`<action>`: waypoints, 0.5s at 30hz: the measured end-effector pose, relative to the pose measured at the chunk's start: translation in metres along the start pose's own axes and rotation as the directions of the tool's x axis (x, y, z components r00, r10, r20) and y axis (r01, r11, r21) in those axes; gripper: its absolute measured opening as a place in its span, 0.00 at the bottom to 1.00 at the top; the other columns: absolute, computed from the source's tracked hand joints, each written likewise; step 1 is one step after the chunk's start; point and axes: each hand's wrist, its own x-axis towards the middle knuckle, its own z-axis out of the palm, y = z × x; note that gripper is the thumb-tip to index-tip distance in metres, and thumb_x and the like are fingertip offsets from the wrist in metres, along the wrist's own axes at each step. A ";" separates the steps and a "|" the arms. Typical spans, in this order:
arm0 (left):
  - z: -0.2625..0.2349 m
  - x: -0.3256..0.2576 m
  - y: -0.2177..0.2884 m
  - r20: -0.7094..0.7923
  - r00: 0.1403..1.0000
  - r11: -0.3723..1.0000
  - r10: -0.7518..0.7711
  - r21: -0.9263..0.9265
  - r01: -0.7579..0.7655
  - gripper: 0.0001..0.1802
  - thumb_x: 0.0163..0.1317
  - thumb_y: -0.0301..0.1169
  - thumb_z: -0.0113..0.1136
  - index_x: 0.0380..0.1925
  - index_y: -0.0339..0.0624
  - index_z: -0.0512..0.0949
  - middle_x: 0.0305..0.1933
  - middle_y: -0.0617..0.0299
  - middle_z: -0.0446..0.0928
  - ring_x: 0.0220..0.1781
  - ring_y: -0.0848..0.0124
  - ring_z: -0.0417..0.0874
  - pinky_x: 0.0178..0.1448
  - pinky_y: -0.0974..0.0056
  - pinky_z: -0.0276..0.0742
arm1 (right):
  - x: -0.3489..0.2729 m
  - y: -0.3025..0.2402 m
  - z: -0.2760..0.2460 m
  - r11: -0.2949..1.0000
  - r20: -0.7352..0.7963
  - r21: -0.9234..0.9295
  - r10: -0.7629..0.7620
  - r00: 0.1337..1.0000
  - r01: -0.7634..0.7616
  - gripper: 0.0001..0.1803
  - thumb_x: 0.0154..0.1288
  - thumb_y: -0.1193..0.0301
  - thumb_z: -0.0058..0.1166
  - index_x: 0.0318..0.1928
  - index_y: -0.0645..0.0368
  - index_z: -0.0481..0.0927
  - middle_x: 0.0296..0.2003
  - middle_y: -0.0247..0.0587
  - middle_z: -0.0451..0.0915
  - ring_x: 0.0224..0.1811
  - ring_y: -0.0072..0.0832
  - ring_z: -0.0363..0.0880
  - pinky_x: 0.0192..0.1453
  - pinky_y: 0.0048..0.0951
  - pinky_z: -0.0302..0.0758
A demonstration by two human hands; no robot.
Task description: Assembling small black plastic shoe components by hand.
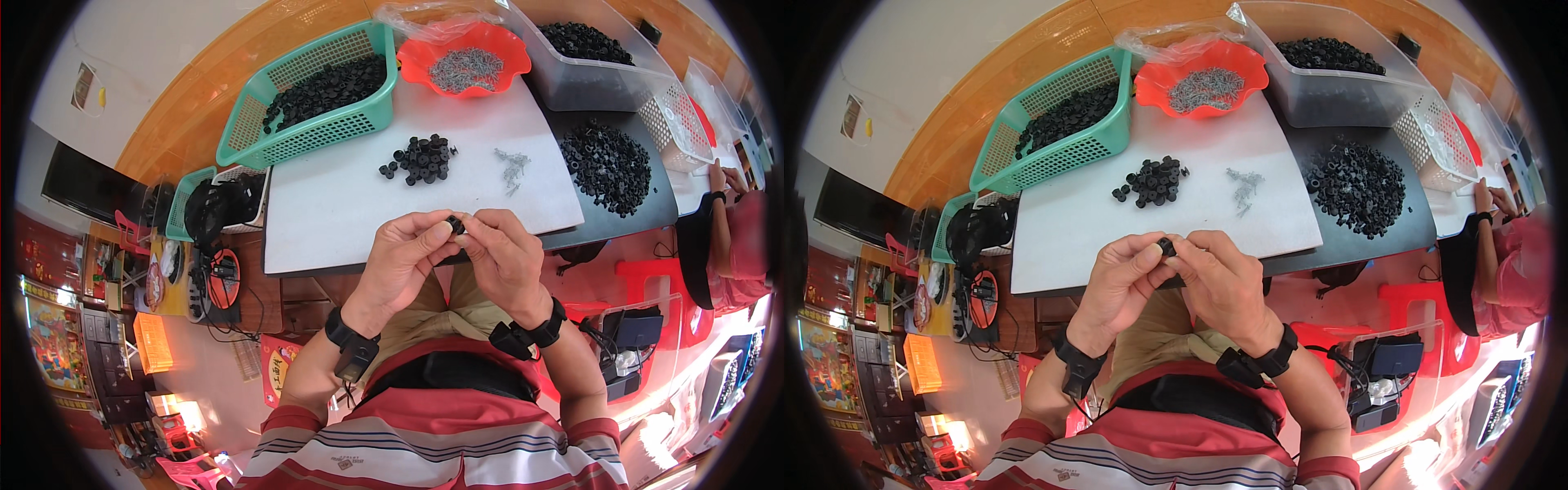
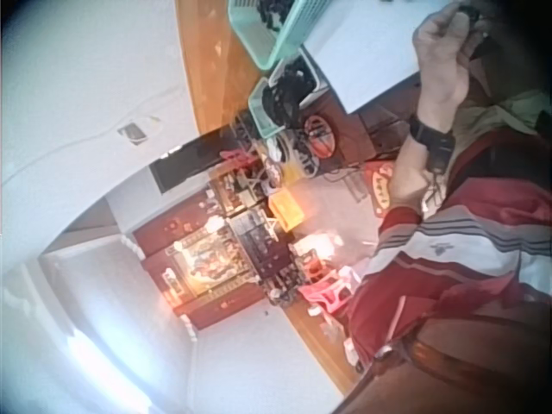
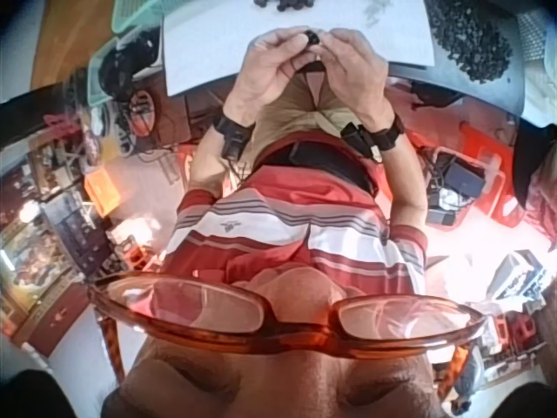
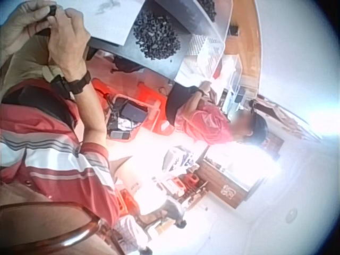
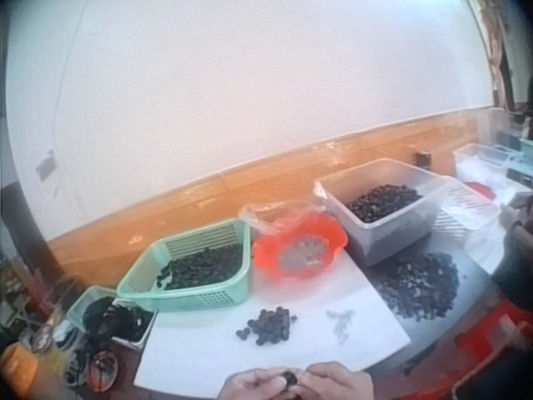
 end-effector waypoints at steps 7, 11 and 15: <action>0.002 0.000 -0.005 -0.031 0.999 1.000 0.020 -0.004 -0.020 0.11 0.71 0.25 0.64 0.51 0.34 0.84 0.51 0.53 0.85 0.52 0.66 0.88 0.60 0.62 0.88 | -0.002 0.001 0.002 0.999 0.005 -0.018 -0.035 0.999 0.035 0.20 0.57 0.84 0.67 0.51 0.59 0.81 0.40 0.44 0.82 0.29 0.38 0.85 0.28 0.33 0.82; 0.003 -0.001 -0.006 -0.037 0.999 0.999 0.030 0.026 -0.029 0.11 0.72 0.25 0.63 0.51 0.34 0.84 0.51 0.53 0.85 0.52 0.66 0.88 0.60 0.62 0.88 | -0.003 0.000 0.001 0.999 0.018 -0.034 -0.023 1.000 0.024 0.20 0.57 0.84 0.67 0.51 0.60 0.81 0.41 0.44 0.82 0.29 0.38 0.85 0.28 0.33 0.82; 0.002 -0.002 -0.007 -0.038 0.998 0.997 0.040 0.065 -0.038 0.12 0.71 0.25 0.64 0.52 0.34 0.84 0.52 0.54 0.85 0.50 0.70 0.87 0.57 0.65 0.87 | -0.003 0.002 0.000 0.999 0.022 -0.022 -0.030 0.999 0.031 0.20 0.56 0.85 0.67 0.51 0.62 0.81 0.41 0.45 0.82 0.29 0.39 0.86 0.28 0.33 0.82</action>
